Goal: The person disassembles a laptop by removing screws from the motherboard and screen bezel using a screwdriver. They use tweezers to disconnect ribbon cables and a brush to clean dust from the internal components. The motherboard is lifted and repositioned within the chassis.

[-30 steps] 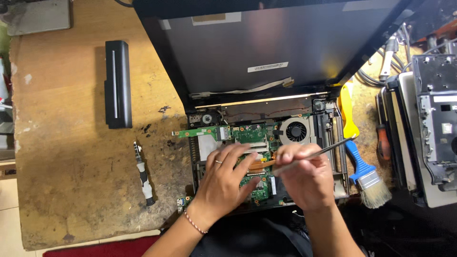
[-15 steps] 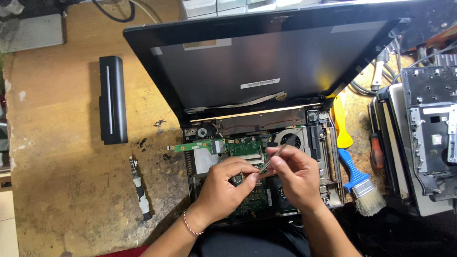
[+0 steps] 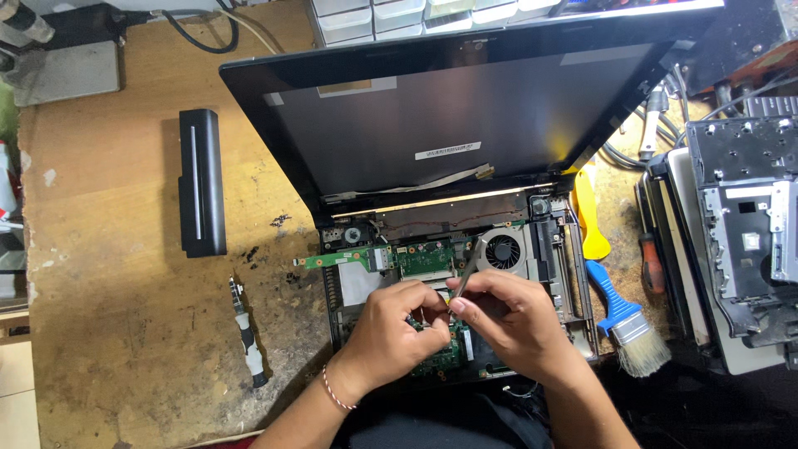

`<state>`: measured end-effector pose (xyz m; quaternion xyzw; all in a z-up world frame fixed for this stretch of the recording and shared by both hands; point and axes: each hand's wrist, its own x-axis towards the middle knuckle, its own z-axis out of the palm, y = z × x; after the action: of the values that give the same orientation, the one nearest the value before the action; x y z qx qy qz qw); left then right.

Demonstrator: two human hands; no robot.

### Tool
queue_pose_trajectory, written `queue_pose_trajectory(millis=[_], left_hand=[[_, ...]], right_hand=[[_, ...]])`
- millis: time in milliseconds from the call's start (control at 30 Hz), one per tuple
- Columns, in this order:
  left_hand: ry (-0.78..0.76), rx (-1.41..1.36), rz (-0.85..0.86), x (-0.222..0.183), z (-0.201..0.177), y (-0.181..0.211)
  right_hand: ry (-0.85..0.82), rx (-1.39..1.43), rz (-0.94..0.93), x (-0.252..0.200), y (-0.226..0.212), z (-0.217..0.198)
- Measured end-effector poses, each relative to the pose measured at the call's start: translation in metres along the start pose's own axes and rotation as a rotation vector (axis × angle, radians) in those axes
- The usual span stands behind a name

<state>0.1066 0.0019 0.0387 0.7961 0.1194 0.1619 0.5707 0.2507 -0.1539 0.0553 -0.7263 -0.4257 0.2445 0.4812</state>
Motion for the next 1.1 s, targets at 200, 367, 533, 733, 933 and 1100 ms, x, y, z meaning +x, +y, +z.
queue_pose_trajectory(millis=[200, 367, 533, 733, 933, 1100], left_hand=[[-0.051, -0.014, -0.048, -0.004, -0.006, -0.001], [-0.045, -0.009, -0.069, -0.006, -0.006, -0.004], [-0.031, 0.093, 0.105, -0.008, -0.006, -0.004], [-0.099, 0.166, 0.124, -0.009, -0.01, -0.007], [-0.072, 0.181, 0.161, -0.005, -0.012, 0.004], [-0.107, 0.172, 0.119, -0.006, -0.009, -0.001]], right_hand=[[-0.028, -0.031, 0.016, -0.006, -0.003, -0.001], [-0.099, -0.012, 0.04, -0.007, 0.001, 0.005], [-0.069, -0.056, 0.037, -0.011, 0.002, 0.011], [-0.065, -0.169, 0.011, -0.014, 0.007, 0.01], [-0.052, -0.19, -0.02, -0.013, 0.008, 0.009], [-0.034, -0.145, -0.011, -0.016, 0.009, 0.01]])
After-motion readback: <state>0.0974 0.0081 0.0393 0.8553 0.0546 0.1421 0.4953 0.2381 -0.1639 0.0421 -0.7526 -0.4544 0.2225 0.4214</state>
